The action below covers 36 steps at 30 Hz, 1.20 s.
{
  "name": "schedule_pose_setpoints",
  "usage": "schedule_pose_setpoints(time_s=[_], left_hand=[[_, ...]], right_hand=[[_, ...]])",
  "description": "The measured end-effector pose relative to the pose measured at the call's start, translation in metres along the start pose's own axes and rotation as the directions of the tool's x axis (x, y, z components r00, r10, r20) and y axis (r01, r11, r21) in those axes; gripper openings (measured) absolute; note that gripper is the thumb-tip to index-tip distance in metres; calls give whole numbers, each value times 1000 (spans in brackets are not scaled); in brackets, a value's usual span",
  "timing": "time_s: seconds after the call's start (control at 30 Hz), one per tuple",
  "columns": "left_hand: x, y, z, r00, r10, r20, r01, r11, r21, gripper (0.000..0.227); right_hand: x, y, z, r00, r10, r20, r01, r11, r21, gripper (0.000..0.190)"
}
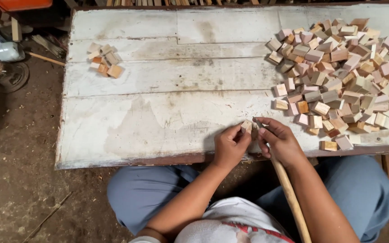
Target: A person uses a small knife to carve or shave individual wooden blocks from a large pile on a workbench.
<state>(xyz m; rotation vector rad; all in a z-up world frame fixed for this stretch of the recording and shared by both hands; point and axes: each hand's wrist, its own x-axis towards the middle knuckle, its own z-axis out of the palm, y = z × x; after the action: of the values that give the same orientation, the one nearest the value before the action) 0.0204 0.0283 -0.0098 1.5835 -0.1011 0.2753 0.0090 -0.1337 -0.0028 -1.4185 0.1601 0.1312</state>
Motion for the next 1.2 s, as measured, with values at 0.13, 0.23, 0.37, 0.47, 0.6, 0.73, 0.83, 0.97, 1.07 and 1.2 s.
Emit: schedule_pose_setpoints(time_s=[0.13, 0.23, 0.37, 0.47, 0.6, 0.73, 0.83, 0.97, 1.07, 1.2], left_hand=[[0, -8, 1, 1000, -8, 27, 9, 999, -47, 21], [10, -17, 1, 996, -9, 93, 18, 996, -89, 23], [0, -24, -17, 956, -98, 276, 177, 943, -281, 30], [7, -30, -20, 927, -133, 350, 244, 924, -296, 33], [5, -31, -22, 917, -126, 377, 258, 911, -322, 30], [9, -37, -24, 910, -106, 400, 261, 898, -355, 32], [11, -38, -26, 904, -83, 419, 248, 901, -356, 33], [12, -36, -28, 899, -24, 438, 205, 906, -371, 31], [5, -40, -28, 896, -29, 443, 225, 890, -396, 28], [4, -52, -21, 911, -47, 410, 227, 888, -401, 30]], right_hand=[[-8, -3, 16, 997, -1, 72, -9, 991, 135, 44], [-5, -5, 22, 994, -26, 109, 8, 987, 159, 46], [-24, -1, 25, 993, 9, 114, -33, 976, 214, 46], [-20, -2, 25, 994, -5, 106, -21, 970, 242, 44], [-20, 17, 12, 999, 3, 51, -17, 961, 276, 37], [-22, 5, 25, 998, -1, 59, -14, 965, 261, 40], [-24, 2, 29, 997, -15, 77, -4, 969, 246, 42], [-16, 13, 16, 998, -9, 57, -4, 975, 222, 34], [-14, 11, 2, 997, 19, 71, -34, 976, 217, 32], [-7, 9, -3, 978, -55, 201, -2, 962, 274, 41]])
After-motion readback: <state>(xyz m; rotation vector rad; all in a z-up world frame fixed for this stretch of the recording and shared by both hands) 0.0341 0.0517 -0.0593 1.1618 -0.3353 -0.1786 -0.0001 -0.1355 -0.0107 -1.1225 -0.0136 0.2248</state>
